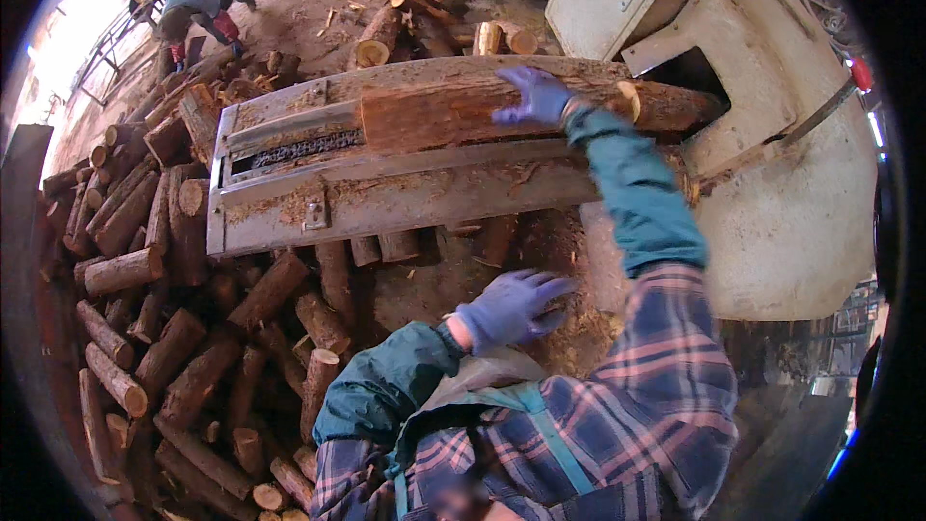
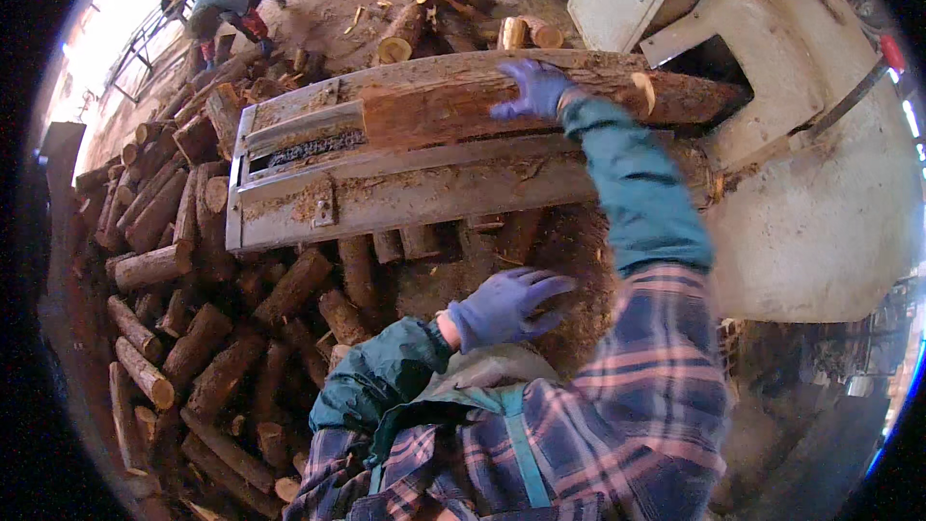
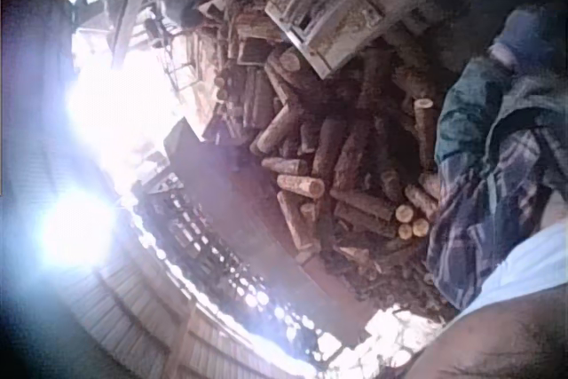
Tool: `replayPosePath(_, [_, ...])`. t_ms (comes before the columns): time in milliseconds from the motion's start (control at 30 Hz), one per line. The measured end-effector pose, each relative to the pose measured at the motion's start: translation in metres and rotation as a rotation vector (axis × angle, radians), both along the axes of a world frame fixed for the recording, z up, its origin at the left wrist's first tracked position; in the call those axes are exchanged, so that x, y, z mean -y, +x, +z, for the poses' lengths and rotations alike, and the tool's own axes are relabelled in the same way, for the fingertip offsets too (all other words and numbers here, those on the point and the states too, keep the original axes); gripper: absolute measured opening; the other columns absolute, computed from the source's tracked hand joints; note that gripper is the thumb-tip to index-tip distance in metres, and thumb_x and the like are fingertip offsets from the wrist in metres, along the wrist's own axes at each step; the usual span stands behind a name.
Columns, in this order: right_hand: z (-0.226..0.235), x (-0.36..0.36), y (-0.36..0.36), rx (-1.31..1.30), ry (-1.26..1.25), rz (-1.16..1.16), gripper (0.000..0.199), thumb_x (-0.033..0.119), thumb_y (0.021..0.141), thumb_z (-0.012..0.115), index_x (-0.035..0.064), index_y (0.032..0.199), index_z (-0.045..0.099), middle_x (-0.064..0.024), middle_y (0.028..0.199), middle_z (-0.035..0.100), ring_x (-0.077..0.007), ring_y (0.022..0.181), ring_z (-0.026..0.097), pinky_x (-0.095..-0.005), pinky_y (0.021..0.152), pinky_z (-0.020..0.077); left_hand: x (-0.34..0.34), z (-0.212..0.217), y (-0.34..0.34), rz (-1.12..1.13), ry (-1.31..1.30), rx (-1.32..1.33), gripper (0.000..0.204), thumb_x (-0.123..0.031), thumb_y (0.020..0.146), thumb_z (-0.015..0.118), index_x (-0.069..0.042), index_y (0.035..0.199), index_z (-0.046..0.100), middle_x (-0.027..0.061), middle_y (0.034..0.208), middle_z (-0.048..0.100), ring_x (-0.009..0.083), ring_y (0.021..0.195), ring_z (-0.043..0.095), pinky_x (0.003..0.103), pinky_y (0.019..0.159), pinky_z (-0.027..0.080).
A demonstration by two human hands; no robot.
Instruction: The person repeatedly picks up logs from a large pile, places them onto a log splitter, and then moves the split pieces to a separate stack. The task involves continuous manual handling of wood in a repetitive cycle.
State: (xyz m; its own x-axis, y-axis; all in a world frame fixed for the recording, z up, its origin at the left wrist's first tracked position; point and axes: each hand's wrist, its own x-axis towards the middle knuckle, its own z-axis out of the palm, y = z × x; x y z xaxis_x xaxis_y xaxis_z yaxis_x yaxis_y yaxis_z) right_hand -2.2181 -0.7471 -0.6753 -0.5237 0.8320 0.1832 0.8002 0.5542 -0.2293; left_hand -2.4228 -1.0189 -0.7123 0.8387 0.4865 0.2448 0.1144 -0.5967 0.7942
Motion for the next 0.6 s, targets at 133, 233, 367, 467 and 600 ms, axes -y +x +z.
replayPosePath(133, [-0.022,0.023,-0.007,0.086,0.167,-0.212,0.107,0.065,0.062,0.086,0.0089,0.146,0.048,-0.0201,0.136,0.056,-0.0383,0.128,0.053,-0.047,0.11,0.0419,0.057,-0.119,-0.101,0.319,-0.155,-0.392,0.058,-0.037,0.089,0.07,-0.014,0.14,0.055,0.0205,0.125,0.065,0.0411,0.112,0.063,0.048,0.096,0.051])
replayPosePath(233, [-0.052,0.017,0.018,-0.152,0.103,-0.02,0.076,0.034,0.085,0.079,0.0022,0.146,0.046,-0.0189,0.146,0.05,-0.0348,0.137,0.045,-0.0448,0.117,0.0356,0.124,-0.178,-0.191,0.64,-0.594,-0.669,0.055,-0.05,0.09,0.061,-0.009,0.127,0.062,0.0213,0.114,0.07,0.0424,0.103,0.065,0.05,0.089,0.052])
replayPosePath(367, [-0.075,-0.017,0.05,-0.314,-0.106,-0.043,0.058,0.026,0.096,0.067,0.001,0.145,0.048,-0.0198,0.15,0.047,-0.032,0.135,0.048,-0.0411,0.114,0.0388,0.229,-0.216,-0.295,1.115,-0.825,-0.77,0.044,-0.042,0.085,0.066,-0.002,0.104,0.071,0.0238,0.106,0.071,0.0422,0.1,0.067,0.05,0.085,0.055])
replayPosePath(467, [-0.1,0.004,-0.098,-0.525,0.045,0.167,0.048,0.026,0.101,0.061,-0.0005,0.139,0.053,-0.019,0.143,0.054,-0.03,0.125,0.058,-0.0383,0.107,0.0467,0.305,-0.225,-0.329,1.469,-1.115,-0.651,0.046,-0.041,0.086,0.065,-0.005,0.113,0.071,0.023,0.113,0.07,0.04,0.105,0.067,0.048,0.09,0.053])
replayPosePath(600, [-0.129,0.221,-0.389,-0.747,-0.736,0.432,0.033,0.021,0.1,0.062,0.0017,0.127,0.062,-0.0115,0.127,0.063,-0.0221,0.117,0.059,-0.0356,0.104,0.0466,0.386,-0.263,-0.328,1.811,-1.126,-0.076,0.047,-0.041,0.086,0.071,-0.005,0.116,0.069,0.0189,0.113,0.072,0.0343,0.11,0.067,0.042,0.098,0.05])
